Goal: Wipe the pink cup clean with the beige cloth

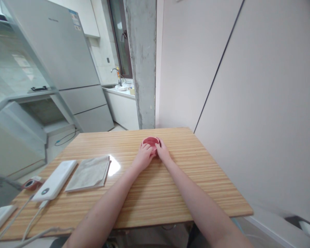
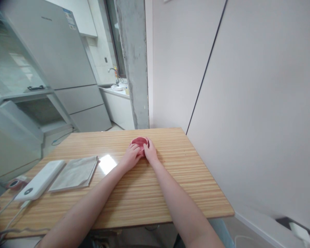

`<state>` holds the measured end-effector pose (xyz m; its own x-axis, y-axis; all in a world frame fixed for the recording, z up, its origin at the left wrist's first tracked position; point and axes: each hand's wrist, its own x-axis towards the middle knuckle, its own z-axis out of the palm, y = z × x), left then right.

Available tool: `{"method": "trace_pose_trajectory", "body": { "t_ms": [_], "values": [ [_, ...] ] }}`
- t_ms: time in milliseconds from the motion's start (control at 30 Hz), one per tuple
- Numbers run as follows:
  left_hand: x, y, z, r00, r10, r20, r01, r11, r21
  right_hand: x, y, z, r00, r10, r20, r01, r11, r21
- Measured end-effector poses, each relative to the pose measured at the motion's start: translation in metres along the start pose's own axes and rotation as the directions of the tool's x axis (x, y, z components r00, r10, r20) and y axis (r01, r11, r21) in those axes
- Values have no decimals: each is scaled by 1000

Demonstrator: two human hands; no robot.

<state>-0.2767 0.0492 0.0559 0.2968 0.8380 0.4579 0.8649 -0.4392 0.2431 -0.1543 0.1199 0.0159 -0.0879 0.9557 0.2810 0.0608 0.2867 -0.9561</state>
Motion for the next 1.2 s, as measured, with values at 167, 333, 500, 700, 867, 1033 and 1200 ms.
{"method": "trace_pose_trajectory", "body": {
  "t_ms": [167, 333, 500, 700, 867, 1033, 1200],
  "values": [
    [1, 0, -2, 999, -10, 44, 13, 998, -56, 2, 6, 2, 1000, -9, -6, 9, 1000, -8],
    [-2, 2, -32, 1000, -25, 2, 25, 995, -97, 2, 7, 1, 1000, -7, -21, 6, 998, -60],
    [-47, -50, -104, 841, -503, -200, 523, 850, 65, -1, 2, 0, 1000, 8, -16, -9, 997, -82],
    [-134, -120, -149, 650, -742, -164, 713, 522, 468, -4, -9, -2, 1000, -16, -22, 14, 994, -111],
    [-149, -130, -144, 572, -816, -84, 713, 444, 543, -5, -12, -3, 1000, -3, -18, 1, 992, -125],
    [-130, -121, -133, 642, -765, 54, 651, 580, 490, -5, -9, -2, 1000, 0, -27, -3, 993, -116],
    [-104, -92, -124, 592, -778, 211, 666, 620, 414, -2, 1, 1, 999, -22, -42, 18, 995, -102]
  ]
}}
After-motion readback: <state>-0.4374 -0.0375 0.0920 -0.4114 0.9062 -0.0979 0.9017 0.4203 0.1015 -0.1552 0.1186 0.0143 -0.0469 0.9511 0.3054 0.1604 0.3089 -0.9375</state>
